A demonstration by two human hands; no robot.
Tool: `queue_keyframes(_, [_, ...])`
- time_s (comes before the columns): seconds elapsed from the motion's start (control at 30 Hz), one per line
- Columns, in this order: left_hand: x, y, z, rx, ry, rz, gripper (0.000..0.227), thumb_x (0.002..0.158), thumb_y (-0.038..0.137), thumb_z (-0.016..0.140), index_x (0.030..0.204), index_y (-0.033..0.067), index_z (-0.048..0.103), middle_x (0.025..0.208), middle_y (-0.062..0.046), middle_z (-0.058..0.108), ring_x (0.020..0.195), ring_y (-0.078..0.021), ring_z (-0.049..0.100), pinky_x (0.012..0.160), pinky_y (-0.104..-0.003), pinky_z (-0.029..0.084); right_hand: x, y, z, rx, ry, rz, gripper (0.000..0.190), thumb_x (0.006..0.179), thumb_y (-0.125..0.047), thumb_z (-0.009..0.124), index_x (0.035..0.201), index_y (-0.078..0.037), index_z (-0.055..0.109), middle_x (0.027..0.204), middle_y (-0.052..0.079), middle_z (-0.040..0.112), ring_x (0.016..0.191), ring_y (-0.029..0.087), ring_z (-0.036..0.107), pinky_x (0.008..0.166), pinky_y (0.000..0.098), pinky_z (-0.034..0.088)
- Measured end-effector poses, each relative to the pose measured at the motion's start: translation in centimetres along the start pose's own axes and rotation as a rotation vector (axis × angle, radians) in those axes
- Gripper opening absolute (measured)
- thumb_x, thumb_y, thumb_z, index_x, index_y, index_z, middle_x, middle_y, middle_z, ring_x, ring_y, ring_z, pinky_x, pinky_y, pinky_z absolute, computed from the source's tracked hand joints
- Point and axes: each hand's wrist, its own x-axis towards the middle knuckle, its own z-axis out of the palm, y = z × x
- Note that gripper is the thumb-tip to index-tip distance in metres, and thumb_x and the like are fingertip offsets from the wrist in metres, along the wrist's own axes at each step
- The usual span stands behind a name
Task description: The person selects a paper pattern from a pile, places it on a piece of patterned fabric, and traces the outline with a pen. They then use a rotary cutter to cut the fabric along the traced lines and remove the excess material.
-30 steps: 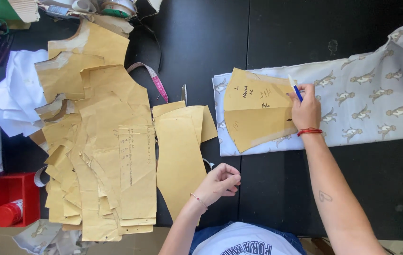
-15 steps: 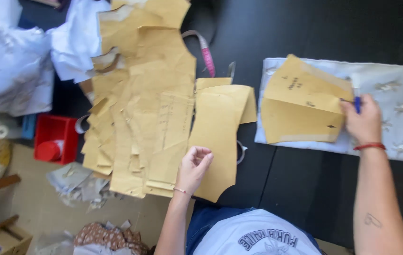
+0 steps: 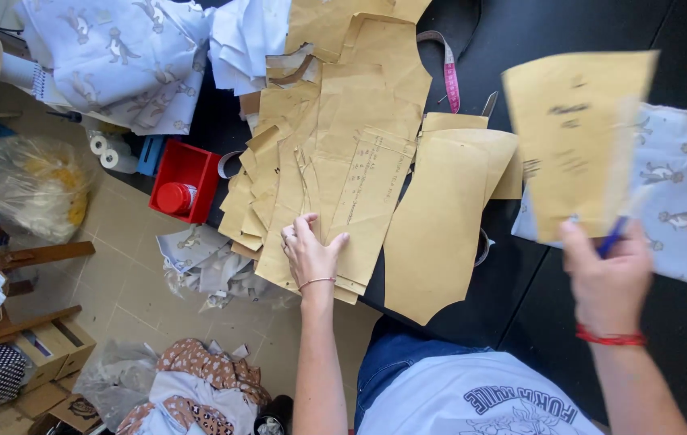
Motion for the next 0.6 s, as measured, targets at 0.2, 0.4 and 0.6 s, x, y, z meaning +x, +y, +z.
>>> queue_keyframes(0.2, [0.1,-0.3,1.0,-0.142,-0.007,-0.046,0.064,0.054,0.018,0.080,0.106,0.0176,0.042,0.101,-0.009,0.046,0.093,-0.0319,0.053,0.087,-0.041,0.040,-4.3,3.5,4.1,-0.094,-0.363,0.242,0.037,0.071,-0.012,0.070,0.099,0.000,0.048,0.048,0.008,0.050,0.033,0.014,0.044,0.036,0.0229,0.037])
queue_keyframes(0.4, [0.4,-0.8,1.0,-0.184,-0.072,-0.092,0.055,0.058,0.019,0.078,0.103,0.0170,0.046,0.085,-0.004,0.055,0.083,-0.0240,0.056,0.079,-0.037,0.043,-2.0,4.5,3.4,-0.568,-0.335,-0.044,0.028,0.071,-0.037,0.072,0.089,-0.019,0.061,0.078,-0.005,0.062,0.050,0.013,0.051,0.048,0.0219,0.039])
queue_keyframes(0.6, [-2.9,2.9,0.0,-0.256,-0.003,0.220,0.024,0.064,0.028,0.073,0.077,0.0151,0.058,0.080,-0.005,0.050,0.074,-0.0251,0.058,0.068,-0.037,0.046,-1.0,7.0,3.6,-0.453,-0.407,0.201,0.033,0.073,-0.036,0.071,0.090,-0.011,0.057,0.083,0.004,0.062,0.051,0.014,0.051,0.046,0.0245,0.038])
